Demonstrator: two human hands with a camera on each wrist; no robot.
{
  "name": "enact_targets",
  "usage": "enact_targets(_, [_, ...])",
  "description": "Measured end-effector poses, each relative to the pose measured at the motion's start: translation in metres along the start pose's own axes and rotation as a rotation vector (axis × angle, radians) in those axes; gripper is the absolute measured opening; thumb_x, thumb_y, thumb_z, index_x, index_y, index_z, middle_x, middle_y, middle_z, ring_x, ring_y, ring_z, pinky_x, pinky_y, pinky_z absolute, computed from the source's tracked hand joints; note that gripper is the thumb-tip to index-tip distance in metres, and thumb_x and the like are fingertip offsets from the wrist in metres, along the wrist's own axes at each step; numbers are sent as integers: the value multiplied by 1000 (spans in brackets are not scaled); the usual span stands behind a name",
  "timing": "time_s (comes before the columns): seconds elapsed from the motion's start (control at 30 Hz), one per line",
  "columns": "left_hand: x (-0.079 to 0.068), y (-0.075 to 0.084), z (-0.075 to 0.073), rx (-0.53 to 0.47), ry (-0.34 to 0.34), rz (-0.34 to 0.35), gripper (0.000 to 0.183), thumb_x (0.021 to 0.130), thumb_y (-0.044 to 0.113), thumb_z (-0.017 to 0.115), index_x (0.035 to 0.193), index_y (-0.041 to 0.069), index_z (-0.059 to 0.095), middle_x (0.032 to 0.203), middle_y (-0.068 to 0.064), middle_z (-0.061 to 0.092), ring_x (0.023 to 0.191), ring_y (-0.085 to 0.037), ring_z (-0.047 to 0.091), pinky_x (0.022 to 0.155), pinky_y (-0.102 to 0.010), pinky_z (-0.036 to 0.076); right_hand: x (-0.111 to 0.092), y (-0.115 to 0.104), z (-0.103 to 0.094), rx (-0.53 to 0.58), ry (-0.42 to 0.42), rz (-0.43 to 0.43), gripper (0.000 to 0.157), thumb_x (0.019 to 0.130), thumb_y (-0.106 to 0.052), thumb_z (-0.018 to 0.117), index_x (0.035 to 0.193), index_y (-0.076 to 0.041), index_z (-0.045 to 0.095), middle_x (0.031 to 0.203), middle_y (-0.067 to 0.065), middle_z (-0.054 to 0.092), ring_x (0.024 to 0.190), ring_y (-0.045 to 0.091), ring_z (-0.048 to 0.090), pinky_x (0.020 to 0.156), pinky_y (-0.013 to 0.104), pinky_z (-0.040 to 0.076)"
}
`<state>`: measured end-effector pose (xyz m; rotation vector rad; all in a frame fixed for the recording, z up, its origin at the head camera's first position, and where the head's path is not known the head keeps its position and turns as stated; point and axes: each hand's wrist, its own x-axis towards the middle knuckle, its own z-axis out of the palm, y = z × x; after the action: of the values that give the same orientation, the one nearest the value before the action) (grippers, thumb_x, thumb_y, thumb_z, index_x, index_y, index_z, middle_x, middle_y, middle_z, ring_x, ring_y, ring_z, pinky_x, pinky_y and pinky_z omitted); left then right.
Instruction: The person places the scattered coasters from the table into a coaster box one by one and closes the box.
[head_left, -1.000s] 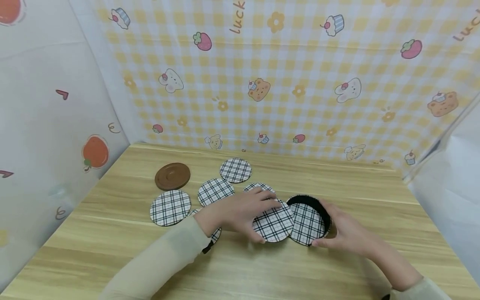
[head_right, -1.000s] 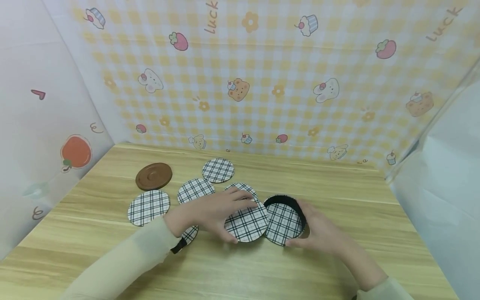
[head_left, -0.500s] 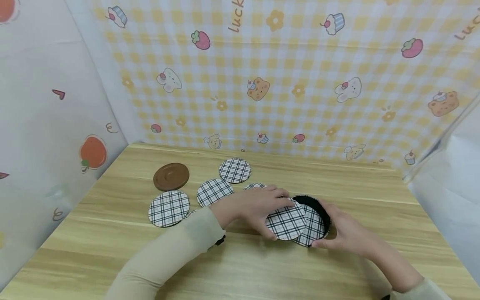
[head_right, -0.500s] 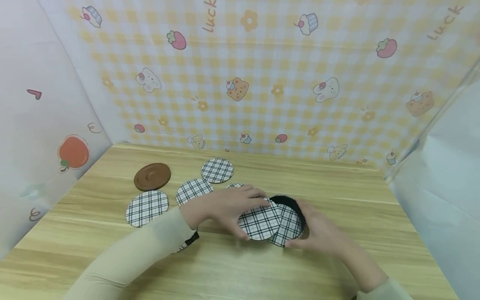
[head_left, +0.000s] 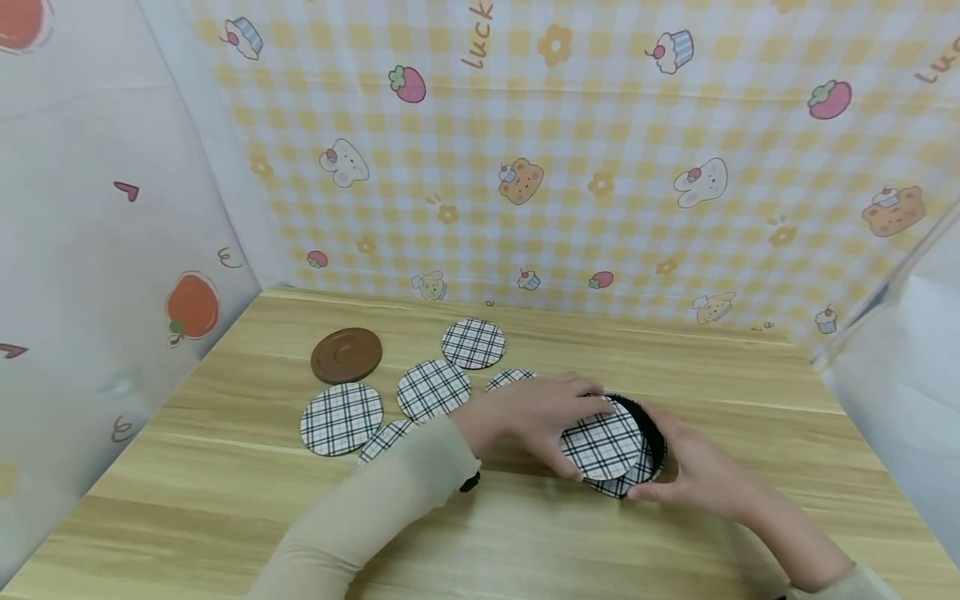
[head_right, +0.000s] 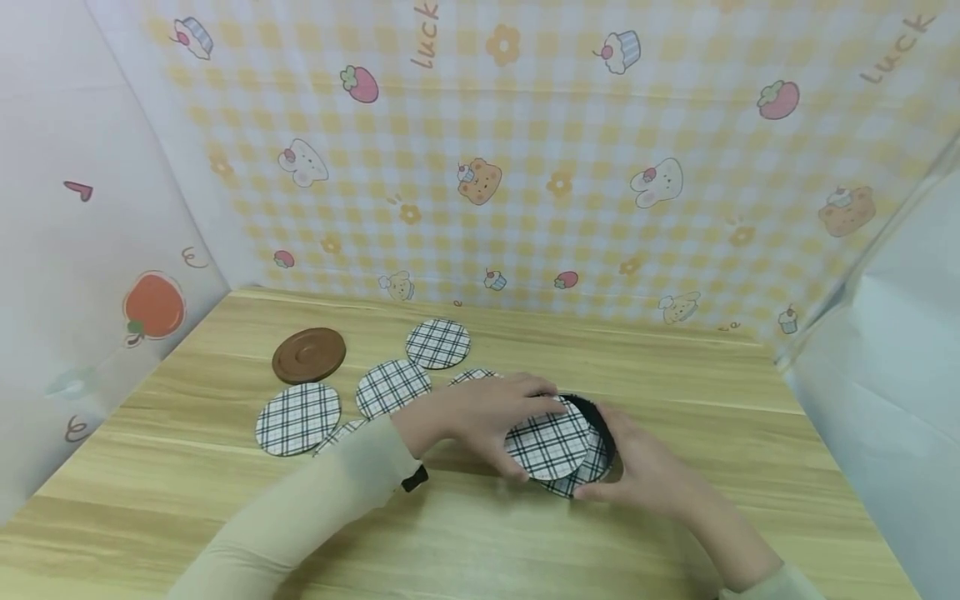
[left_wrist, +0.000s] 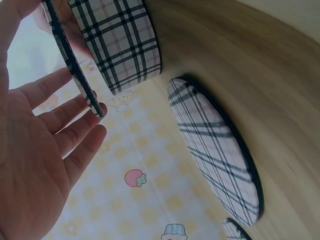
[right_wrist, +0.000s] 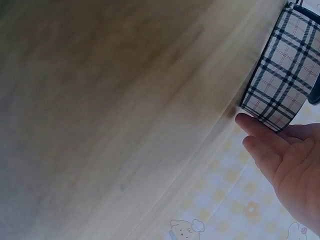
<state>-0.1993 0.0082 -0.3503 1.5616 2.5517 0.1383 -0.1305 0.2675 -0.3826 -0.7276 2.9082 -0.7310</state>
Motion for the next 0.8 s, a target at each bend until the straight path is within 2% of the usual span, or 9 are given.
enact_targets(0.3, [16,1,-1,-49,3,19,92,75,62,74,151,23,40,149,3,43,134,-11,41,108,-25,42,1,1,0,20,13,-22,117,70,-58,82,150,9,28,144,30,48,126,45,53,100,64,45])
enact_targets(0.8, [35,4,7,-5,-21,5,88,77,65,72,150,28,42,148,6,43,130,-9,40,107,-22,41,1,3,3,14,-3,-5,116,73,-61,79,150,8,28,146,29,46,127,43,53,100,62,45])
